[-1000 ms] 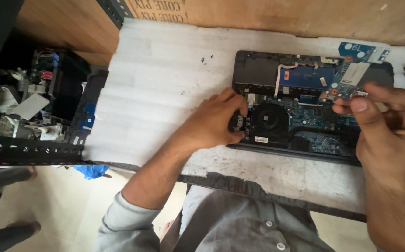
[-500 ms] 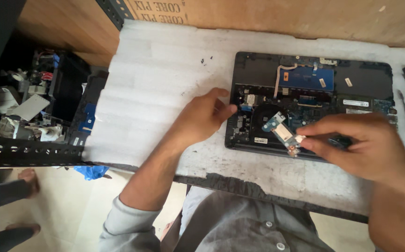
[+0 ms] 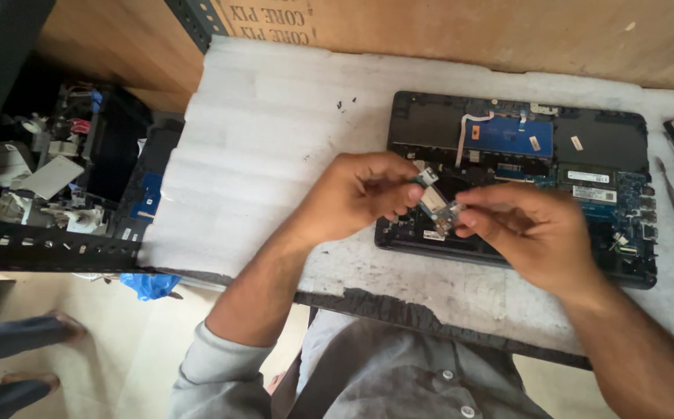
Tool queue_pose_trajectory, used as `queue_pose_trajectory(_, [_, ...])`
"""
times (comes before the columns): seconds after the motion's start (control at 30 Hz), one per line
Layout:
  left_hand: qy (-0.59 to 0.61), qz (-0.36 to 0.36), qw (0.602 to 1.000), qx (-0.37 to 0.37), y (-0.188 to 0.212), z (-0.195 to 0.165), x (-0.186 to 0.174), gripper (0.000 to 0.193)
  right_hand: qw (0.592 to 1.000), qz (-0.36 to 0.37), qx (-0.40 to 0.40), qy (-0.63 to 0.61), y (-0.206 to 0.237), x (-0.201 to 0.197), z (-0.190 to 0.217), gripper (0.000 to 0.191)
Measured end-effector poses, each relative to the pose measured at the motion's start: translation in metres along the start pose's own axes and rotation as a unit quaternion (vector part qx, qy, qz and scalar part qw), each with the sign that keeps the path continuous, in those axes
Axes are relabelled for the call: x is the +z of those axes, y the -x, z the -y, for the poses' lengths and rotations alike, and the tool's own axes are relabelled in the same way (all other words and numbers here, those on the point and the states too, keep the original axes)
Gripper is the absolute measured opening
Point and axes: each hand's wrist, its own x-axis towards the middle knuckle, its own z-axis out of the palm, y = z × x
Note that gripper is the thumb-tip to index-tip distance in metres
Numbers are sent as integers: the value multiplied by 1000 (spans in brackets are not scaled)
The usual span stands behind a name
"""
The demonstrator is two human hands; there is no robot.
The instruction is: The person works on an opened laptop chassis on a foam-padded bench, unscrewing and lifting out internal components by hand. They use a screwdriver on the board, remove a small expansion board and set it on the bench, detach the hard drive, and reposition the laptop chassis while continuing to unfasten parts.
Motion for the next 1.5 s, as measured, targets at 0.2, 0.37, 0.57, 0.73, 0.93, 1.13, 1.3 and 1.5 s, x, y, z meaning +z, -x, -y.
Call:
queue_pose_trajectory(0.2, [-3,-168,986,24,-3,3,-58,22,999,-5,-44,-12,-6,-8,10,28])
queue_pose_trajectory(0.37, [-262,-355,893,-87,11,-15,-94,19,992,-72,-93,46,-9,-39,28,15])
queue_pose_trajectory(0.57, [-610,-399,684,-14,15,-18,-86,26,966,-212,-54,140,-14,-86,14,20])
queue_pose_trajectory(0.73, [-437,-326,838,-20,-3,-20,-53,28,938,-260,-52,222,-33,-140,-14,22])
queue_pose_trajectory(0.93, [-461,-158,873,22,-64,-6,-20,28,838,-326,76,431,-40,-150,-27,26])
queue_pose_trajectory(1.13, [-482,-129,863,-78,-96,-6,-14,27,821,-281,54,494,-39,-136,-25,46])
queue_pose_trajectory(1.3, [-487,-169,849,-112,-107,-8,-5,26,823,-260,158,479,-55,-129,-25,68])
queue_pose_trajectory(1.5, [-477,-204,847,-117,-111,-15,0,28,847,-244,151,447,-51,-128,-15,73])
